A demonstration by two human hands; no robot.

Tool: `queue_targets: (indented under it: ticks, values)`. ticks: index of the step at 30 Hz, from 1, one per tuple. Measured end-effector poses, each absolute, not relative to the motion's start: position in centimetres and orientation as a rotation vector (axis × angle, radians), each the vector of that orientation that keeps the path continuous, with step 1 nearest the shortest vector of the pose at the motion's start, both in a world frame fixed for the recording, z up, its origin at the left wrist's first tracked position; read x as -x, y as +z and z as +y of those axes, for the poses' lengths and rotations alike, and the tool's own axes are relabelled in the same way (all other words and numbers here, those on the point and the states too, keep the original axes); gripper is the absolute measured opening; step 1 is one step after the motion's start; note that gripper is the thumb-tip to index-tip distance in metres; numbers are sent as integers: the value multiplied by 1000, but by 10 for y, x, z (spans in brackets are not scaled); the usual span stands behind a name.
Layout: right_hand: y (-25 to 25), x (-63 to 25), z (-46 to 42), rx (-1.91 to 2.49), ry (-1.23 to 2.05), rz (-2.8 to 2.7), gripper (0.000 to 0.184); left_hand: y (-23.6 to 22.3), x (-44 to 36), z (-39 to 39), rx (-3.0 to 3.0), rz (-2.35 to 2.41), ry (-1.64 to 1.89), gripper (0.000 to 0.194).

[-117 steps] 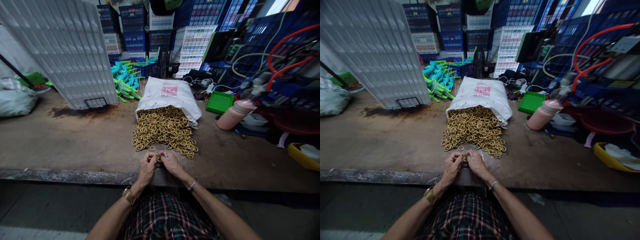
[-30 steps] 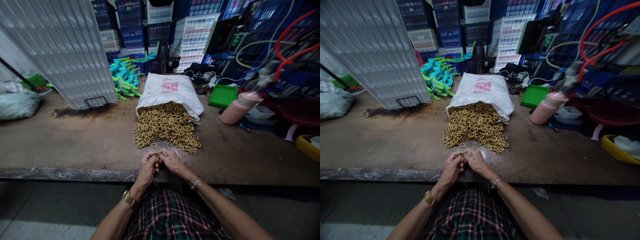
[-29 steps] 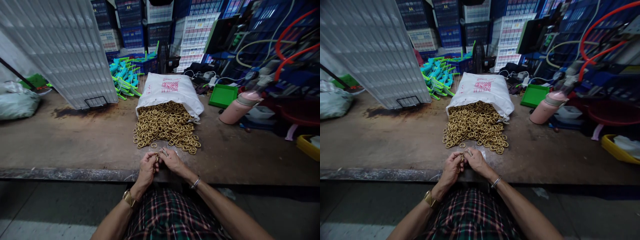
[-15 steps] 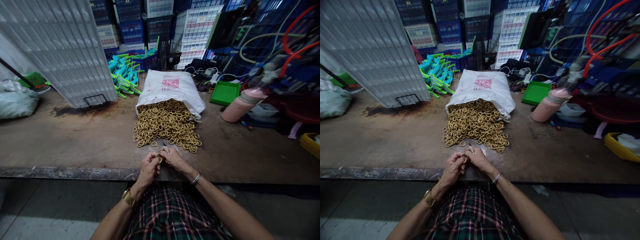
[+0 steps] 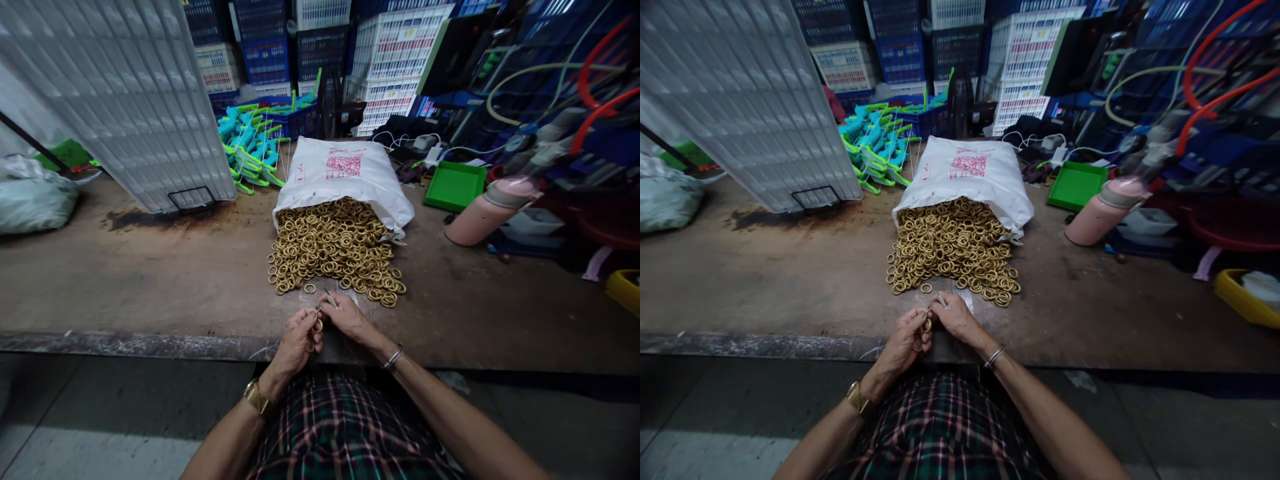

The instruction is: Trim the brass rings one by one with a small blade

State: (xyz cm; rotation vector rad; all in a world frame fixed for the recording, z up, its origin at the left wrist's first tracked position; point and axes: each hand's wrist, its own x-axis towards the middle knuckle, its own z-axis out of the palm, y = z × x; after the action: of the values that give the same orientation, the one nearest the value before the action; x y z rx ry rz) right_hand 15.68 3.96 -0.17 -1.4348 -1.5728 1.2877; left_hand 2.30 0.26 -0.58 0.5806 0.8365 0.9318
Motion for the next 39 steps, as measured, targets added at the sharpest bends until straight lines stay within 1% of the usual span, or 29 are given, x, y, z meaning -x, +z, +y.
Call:
queue_targets:
  ticks: [3,6,9,12,19,23,27,30,33,37,39]
  values:
    - [-1,-160,39,1528,1133,-1703,18,-5,-23,3,-564,842,948,35]
    - [0,-163,33,1620,896,-2011,18,-3,-24,2,-575,867,979,35]
    - [-1,-165,26,1607,763,-2295,20,-2,-27,2,-617,910,1018,37]
    - [-3,-164,23,1583,698,-2424,26,-3,-28,2,-668,951,1034,37]
    - [-1,-160,25,1638,676,-2555,26,-10,-28,-1,-818,1034,1036,37]
    - [4,-156,30,1811,590,-2558,23,-2,-26,-6,-706,959,1059,37]
    - [10,-157,46,1960,472,-2442,22,9,-23,-10,-560,794,990,29]
    - [9,-154,59,1930,422,-2346,19,8,-18,-10,-334,718,925,26]
    - [0,-145,68,1887,350,-2243,19,1,-13,-8,-146,764,918,26]
    - [-13,-136,72,1833,307,-2244,19,-9,-11,-3,-84,880,933,17]
    - [-15,-137,73,1825,316,-2216,18,-11,-11,0,-45,903,927,16]
